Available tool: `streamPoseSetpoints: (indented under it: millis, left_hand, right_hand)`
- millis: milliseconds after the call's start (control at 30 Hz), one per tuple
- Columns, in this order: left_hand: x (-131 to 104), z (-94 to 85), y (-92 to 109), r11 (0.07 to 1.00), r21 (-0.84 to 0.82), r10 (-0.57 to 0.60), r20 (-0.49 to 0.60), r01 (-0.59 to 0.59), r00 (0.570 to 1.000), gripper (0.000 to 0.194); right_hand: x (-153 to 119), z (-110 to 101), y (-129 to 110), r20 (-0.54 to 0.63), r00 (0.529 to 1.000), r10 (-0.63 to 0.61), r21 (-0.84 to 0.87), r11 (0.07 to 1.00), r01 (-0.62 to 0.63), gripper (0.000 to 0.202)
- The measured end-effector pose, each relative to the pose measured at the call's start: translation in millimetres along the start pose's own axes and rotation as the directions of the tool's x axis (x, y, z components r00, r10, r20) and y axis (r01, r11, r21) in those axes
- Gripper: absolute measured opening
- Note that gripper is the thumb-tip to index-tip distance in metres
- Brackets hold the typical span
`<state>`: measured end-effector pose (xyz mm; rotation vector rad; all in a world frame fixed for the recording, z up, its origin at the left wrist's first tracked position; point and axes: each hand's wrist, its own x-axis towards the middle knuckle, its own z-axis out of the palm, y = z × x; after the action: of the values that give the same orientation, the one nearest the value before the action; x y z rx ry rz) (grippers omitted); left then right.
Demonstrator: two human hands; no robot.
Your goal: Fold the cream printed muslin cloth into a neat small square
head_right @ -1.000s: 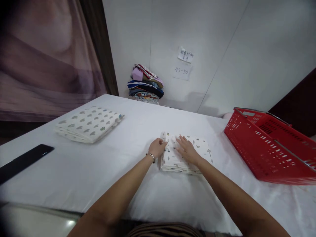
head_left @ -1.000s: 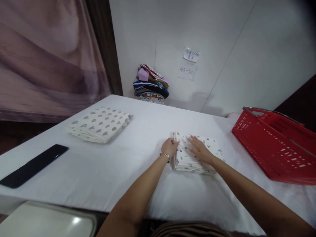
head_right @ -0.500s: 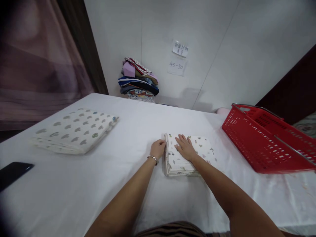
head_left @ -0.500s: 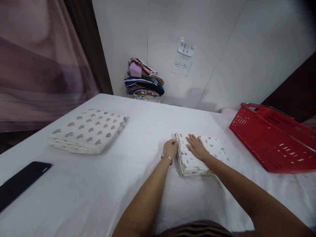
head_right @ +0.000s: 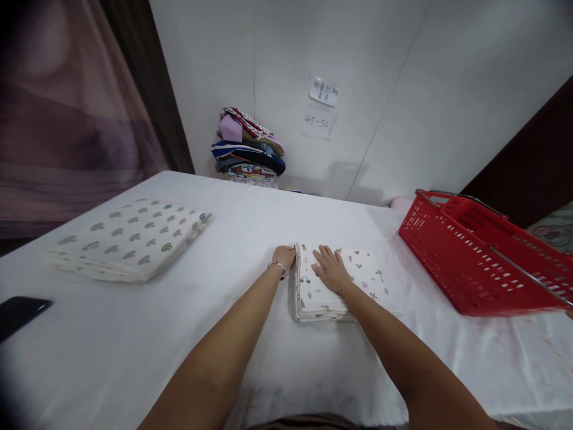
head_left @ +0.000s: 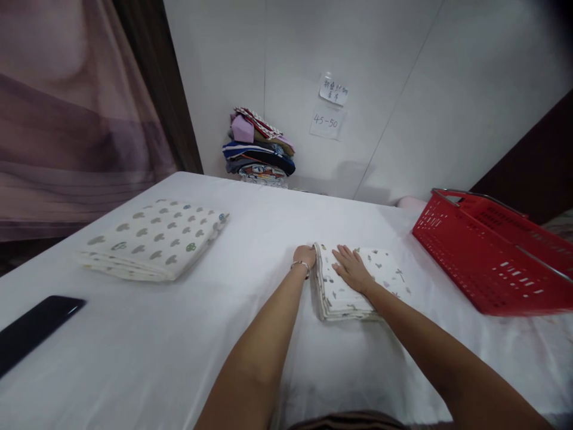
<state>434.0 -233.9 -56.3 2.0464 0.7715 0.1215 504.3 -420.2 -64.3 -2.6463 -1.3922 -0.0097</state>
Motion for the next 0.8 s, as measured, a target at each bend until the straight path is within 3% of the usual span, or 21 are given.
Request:
streamPoseSetpoints:
  millis: [200,367,567,800]
  left_hand:
    - [2.6,1.0,-1.4,0.999,-0.008,0.049,-0.074,-0.05,0.996,0.024]
    - [3.5,3.4,-4.8,0.991,-0.029,0.126,-0.061,-0.128,0.99,0.026]
    - [10.9,2.1,-3.2,0.994,0.029,0.105,-0.005,-0.105,0.994,0.018]
    - [8.8,1.7,-0.6,0.985,0.115,0.136,-0.09,-0.126,0.987,0.018]
  right_hand:
    - [0.0,0.1,0.2,-0.012,1.0,-0.009,0.004,1.0,0.009,0.057]
    - [0.1,-1.6,-1.2,0.003,1.0,-0.007,0.01,1.0,0.007,0.058]
    - [0.1,-0.9,-0.9,-0.013,1.0,-0.019,-0.014,1.0,0.019,0.055]
    - [0.7,-1.8,-0.9,-0.004,1.0,-0.019,-0.018,1.0,0.019,0.056]
